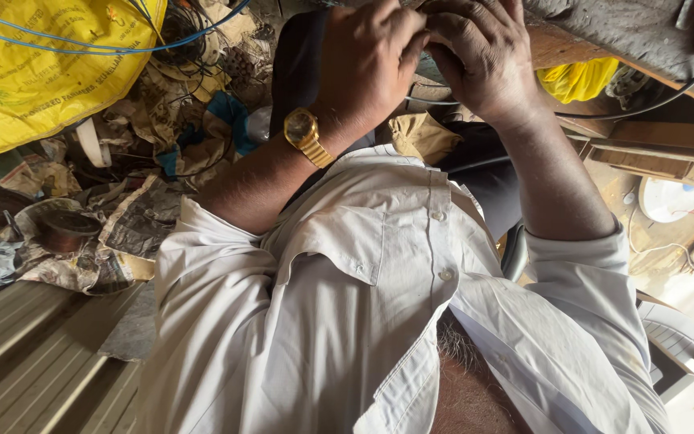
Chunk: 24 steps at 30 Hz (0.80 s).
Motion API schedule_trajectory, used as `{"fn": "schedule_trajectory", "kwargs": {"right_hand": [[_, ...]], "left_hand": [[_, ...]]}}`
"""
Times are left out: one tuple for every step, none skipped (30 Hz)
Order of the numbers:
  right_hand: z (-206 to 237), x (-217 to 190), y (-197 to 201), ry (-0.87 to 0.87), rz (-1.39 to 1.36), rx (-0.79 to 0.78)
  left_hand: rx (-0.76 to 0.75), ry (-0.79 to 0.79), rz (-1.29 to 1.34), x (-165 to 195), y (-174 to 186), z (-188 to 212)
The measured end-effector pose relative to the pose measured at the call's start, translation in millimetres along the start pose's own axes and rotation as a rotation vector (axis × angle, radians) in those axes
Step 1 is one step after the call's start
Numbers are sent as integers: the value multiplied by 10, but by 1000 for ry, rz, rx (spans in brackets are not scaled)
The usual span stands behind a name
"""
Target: The person sits at a cluttered workbench and joins electrical wires. They strip insulation from the wire ends by hand, twist the exposed copper strands together, cut with pliers, and wrap the joint with yellow electrical tape, working the wire across their lap.
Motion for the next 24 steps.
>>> {"fn": "schedule_trajectory", "kwargs": {"right_hand": [[17, 3, -11, -25, 9, 0], [38, 11, -17, -51, 18, 0], [55, 16, -17, -53, -26, 23], [71, 27, -22, -53, -70, 47], [87, 36, -26, -53, -116, 69], [99, 52, -50, -77, -58, 43], [99, 75, -79, -101, 2, 19], [104, 91, -106, -129, 64, -6], [103, 95, -124, -124, 112, -2], [100, 100, -137, -118, 161, 1], [92, 101, -149, -107, 209, 3], [91, 99, -145, -85, 203, 7], [88, 94, -135, -62, 194, 13], [86, 89, -123, -39, 184, 17], [83, 84, -115, -28, 182, 6], [77, 86, -103, -18, 182, -5], [77, 79, -83, -3, 180, -1], [75, 73, -64, 13, 178, 2], [75, 64, -39, 39, 170, 18], [72, 54, -14, 68, 159, 34], [72, 40, 12, 105, 179, 38], [77, 20, 47, 139, 196, 42], [81, -10, 77, 172, 208, 45], [78, -36, 105, 196, 186, 40]], "left_hand": [[-2, 5, 20, -12, 3, -16], [-26, 0, 33, -20, 4, -26], [-47, -3, 43, -36, 8, -38], [-67, -6, 51, -49, 10, -45], [-77, -15, 60, -56, 13, -48], [-88, -24, 69, -61, 11, -51], [-99, -36, 78, -71, 3, -56], [-98, -59, 53, -76, -2, -58], [-98, -83, 31, -85, -12, -61], [-98, -106, 9, -91, -28, -68], [-127, -105, 8, -109, -55, -80], [-155, -101, 5, -136, -79, -97], [-183, -96, 1, -160, -103, -112], [-246, -54, 175, -195, -136, -133], [-306, -13, 350, -232, -161, -154], [-364, 28, 525, -249, -188, -165], [-400, 87, 565, -274, -205, -168], [-434, 145, 606, -290, -225, -172], [-465, 204, 646, -304, -242, -170], [-471, 231, 733, -306, -240, -164], [-477, 261, 821, -303, -241, -156], [-484, 293, 910, -300, -238, -144], [-471, 234, 929, -290, -215, -142], [-458, 178, 947, -284, -191, -140]]}}
Point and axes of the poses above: each hand's wrist, its own z-axis away from the middle knuckle, its own y-axis out of the back of the hand, x = y × z, the point moved 3 cm from there along -z, towards the middle knuckle, and after that the axes turned 5 degrees about -z, right-handed, at the moved point
